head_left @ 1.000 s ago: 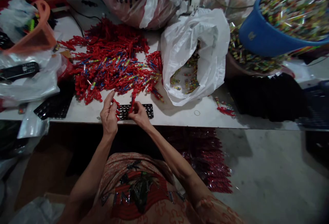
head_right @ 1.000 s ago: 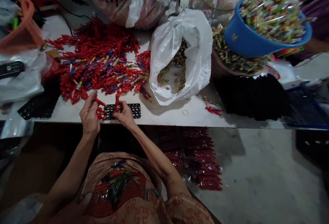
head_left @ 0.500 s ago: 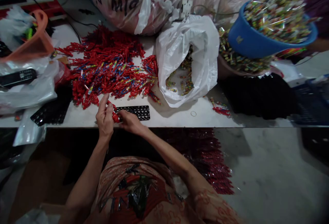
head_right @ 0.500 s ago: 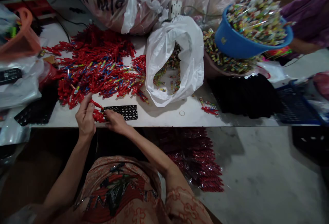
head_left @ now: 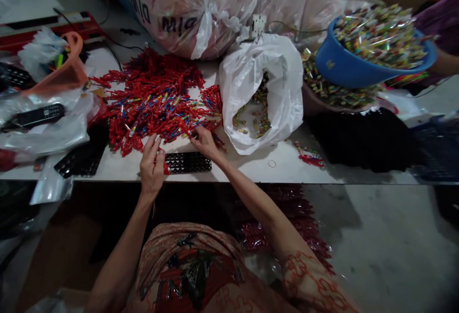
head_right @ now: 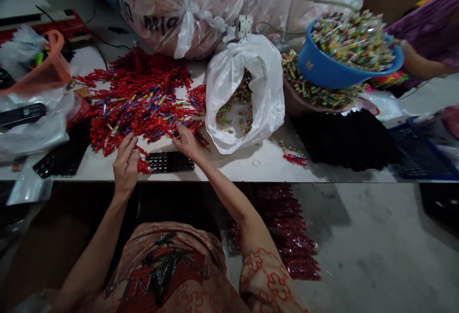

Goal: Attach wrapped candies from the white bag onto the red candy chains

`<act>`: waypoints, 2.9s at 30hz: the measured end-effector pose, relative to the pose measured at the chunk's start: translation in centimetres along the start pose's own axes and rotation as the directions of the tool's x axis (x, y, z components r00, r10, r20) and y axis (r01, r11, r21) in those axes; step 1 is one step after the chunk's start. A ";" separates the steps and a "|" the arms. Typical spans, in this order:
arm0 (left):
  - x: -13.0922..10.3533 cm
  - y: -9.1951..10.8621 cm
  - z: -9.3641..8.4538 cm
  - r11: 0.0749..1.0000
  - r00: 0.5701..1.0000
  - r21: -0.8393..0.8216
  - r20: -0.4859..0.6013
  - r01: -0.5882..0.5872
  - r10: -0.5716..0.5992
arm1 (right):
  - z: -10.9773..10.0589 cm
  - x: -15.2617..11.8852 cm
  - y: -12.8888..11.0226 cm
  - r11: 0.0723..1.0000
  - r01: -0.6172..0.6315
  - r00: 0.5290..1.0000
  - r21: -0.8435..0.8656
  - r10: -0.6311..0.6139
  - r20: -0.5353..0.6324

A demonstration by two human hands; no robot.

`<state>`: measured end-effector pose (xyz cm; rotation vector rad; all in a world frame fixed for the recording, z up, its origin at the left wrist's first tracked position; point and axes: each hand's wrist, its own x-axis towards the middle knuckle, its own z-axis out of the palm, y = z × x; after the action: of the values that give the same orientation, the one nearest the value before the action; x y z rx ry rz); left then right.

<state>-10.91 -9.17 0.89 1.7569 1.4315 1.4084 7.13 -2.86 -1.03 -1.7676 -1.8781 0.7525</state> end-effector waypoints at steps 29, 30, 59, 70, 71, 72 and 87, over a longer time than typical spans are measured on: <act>0.9 1.0 -0.6 0.992 0.994 0.102 0.093 -0.068 0.058 | 1.7 -1.9 -2.6 0.959 0.271 0.902 -0.088 -0.221 0.370; 0.8 1.0 -0.7 0.992 0.995 0.108 0.081 -0.067 0.059 | 0.5 -1.2 -2.3 0.964 0.231 0.928 -0.130 -0.178 0.327; 0.0 1.2 -0.5 0.994 0.996 0.100 0.089 -0.038 0.029 | -2.8 -4.3 2.0 0.934 -0.280 0.948 -0.222 0.305 0.087; 0.0 1.3 -0.3 0.985 0.989 0.146 0.131 -0.087 0.068 | 4.6 -1.9 -1.8 0.851 -0.202 0.978 0.484 0.151 0.144; 0.0 1.3 -0.3 0.984 0.988 0.154 0.140 -0.090 0.069 | 4.9 -2.0 -2.1 0.892 -0.172 0.983 0.419 0.127 0.134; 0.0 1.3 -0.3 0.982 0.986 0.161 0.149 -0.094 0.070 | 5.1 -2.2 -2.4 0.931 -0.128 0.988 0.341 0.089 0.127; -0.8 1.4 -1.7 0.919 0.978 0.343 0.137 -0.193 0.154 | -3.8 -3.1 1.1 0.794 -0.190 0.957 -0.577 0.282 0.072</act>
<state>-11.78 -10.74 2.30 2.1988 1.5799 1.1678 10.65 -5.60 1.22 -2.4092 -2.1644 0.4397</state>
